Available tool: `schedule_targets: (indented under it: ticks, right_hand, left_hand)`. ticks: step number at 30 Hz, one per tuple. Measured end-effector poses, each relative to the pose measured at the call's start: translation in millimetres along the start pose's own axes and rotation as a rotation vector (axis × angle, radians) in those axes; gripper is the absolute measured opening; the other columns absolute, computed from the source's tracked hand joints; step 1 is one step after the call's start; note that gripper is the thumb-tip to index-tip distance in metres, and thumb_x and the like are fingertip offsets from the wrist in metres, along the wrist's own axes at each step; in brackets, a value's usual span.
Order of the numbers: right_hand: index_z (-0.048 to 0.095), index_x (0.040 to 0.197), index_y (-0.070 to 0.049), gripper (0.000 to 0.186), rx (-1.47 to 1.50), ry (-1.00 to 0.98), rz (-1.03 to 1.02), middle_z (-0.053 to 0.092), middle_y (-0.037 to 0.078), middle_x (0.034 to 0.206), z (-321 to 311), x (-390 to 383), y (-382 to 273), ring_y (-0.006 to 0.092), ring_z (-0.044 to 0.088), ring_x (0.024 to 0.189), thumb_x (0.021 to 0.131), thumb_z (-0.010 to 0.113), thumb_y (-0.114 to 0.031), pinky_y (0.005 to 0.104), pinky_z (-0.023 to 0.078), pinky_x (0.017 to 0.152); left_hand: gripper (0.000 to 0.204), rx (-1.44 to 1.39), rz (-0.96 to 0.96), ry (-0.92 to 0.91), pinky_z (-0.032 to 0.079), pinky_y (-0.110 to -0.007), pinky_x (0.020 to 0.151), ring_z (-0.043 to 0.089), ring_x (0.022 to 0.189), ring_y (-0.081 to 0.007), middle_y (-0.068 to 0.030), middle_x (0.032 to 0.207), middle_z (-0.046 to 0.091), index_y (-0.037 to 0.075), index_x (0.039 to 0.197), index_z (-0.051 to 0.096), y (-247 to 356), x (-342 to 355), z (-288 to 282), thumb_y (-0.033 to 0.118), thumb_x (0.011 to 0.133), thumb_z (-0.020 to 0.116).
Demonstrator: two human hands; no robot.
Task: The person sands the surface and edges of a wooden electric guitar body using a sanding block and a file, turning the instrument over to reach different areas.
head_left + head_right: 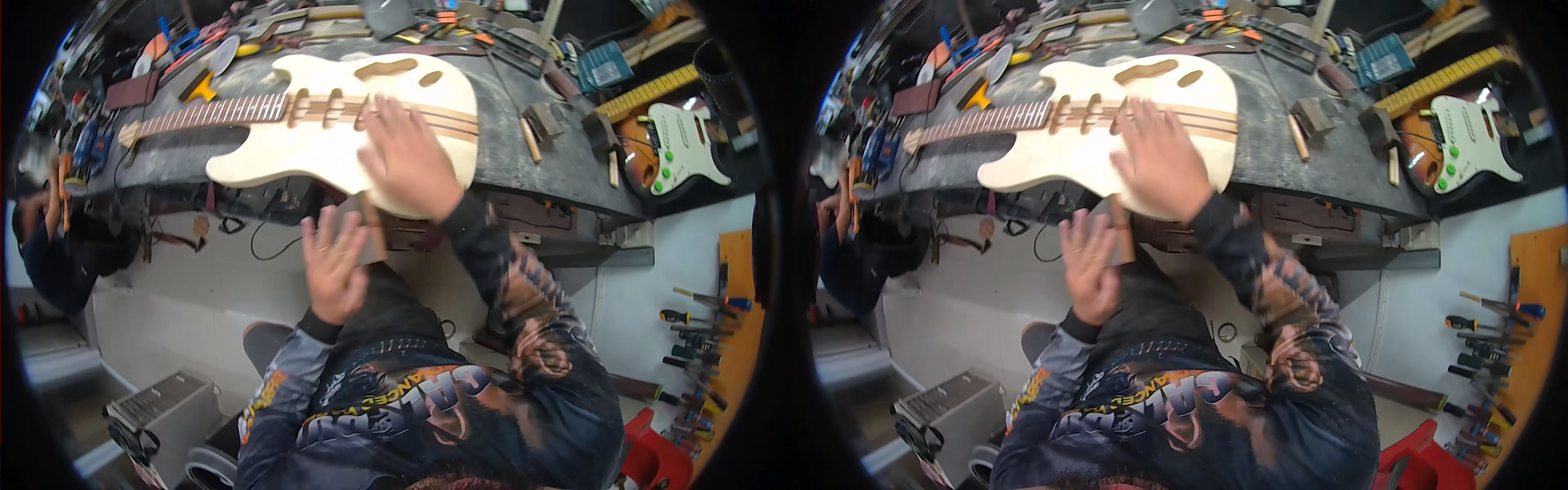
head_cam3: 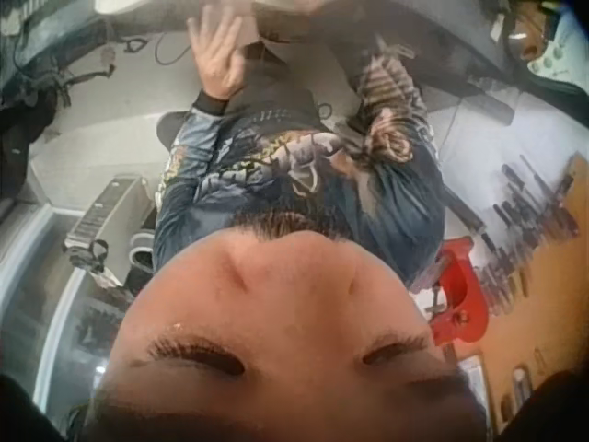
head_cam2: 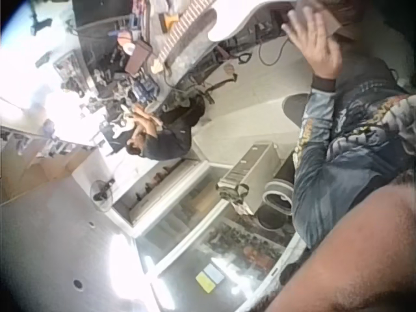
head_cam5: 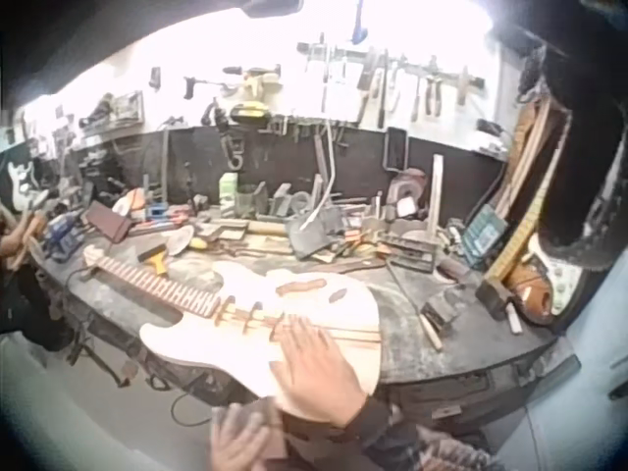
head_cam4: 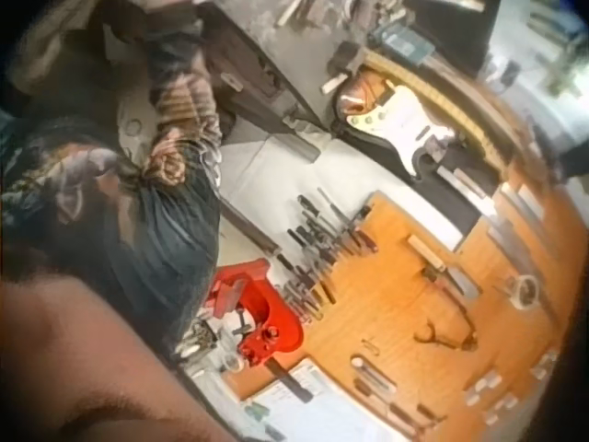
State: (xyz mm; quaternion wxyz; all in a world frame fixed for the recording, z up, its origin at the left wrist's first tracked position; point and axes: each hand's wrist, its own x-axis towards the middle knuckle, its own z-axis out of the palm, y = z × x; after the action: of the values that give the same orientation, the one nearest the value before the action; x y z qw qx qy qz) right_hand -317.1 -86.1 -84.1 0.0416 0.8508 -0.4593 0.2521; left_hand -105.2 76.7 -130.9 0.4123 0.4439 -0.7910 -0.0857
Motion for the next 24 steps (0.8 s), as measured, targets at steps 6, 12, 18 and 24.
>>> schedule_targets:
  ticks: [6, 12, 18, 24]
  right_hand:
    - [0.054, 0.172, -0.01, 0.065, -0.058, -0.049, 0.015, 0.048, 0.013, 0.181, -41, -121, -54, 0.0343, 0.041, 0.17, 0.11, 0.068, -0.029, 0.0555, 0.027, 0.14]
    - [0.049, 0.176, -0.012, 0.068, 0.12, 0.056, 0.138, 0.044, 0.011, 0.184, -35, -145, -4, 0.033, 0.037, 0.173, 0.112, 0.065, -0.032, 0.0539, 0.023, 0.142]
    - [0.047, 0.177, -0.01, 0.07, 0.178, 0.167, 0.201, 0.042, 0.015, 0.184, -40, -138, 32, 0.0379, 0.037, 0.172, 0.115, 0.064, -0.037, 0.0559, 0.026, 0.141]
    - [0.057, 0.169, -0.009, 0.056, 0.188, 0.211, 0.182, 0.052, 0.018, 0.177, -52, -124, 51, 0.0415, 0.051, 0.161, 0.114, 0.06, -0.019, 0.0534, 0.04, 0.133]
  left_hand:
    - [0.061, -0.397, -0.321, 0.422, 0.028, -0.052, 0.14, 0.036, 0.173, -0.0393, -0.0259, 0.184, 0.041, -0.012, 0.172, 0.046, -17, 7, -34, 0.01, 0.115, 0.04]
    - [0.06, -0.251, -0.271, 0.444, 0.028, -0.051, 0.14, 0.037, 0.173, -0.04, -0.0263, 0.183, 0.044, -0.012, 0.171, 0.047, -43, 26, -42, 0.005, 0.114, 0.038]
    - [0.059, 0.102, -0.118, 0.262, 0.025, -0.058, 0.14, 0.039, 0.171, -0.0453, -0.023, 0.174, 0.058, -0.002, 0.164, 0.063, -44, 45, -36, -0.002, 0.106, 0.052]
    - [0.061, 0.285, 0.039, 0.208, 0.025, -0.06, 0.14, 0.043, 0.17, -0.0431, -0.0195, 0.175, 0.058, 0.001, 0.165, 0.063, -41, 59, -22, -0.001, 0.104, 0.056]
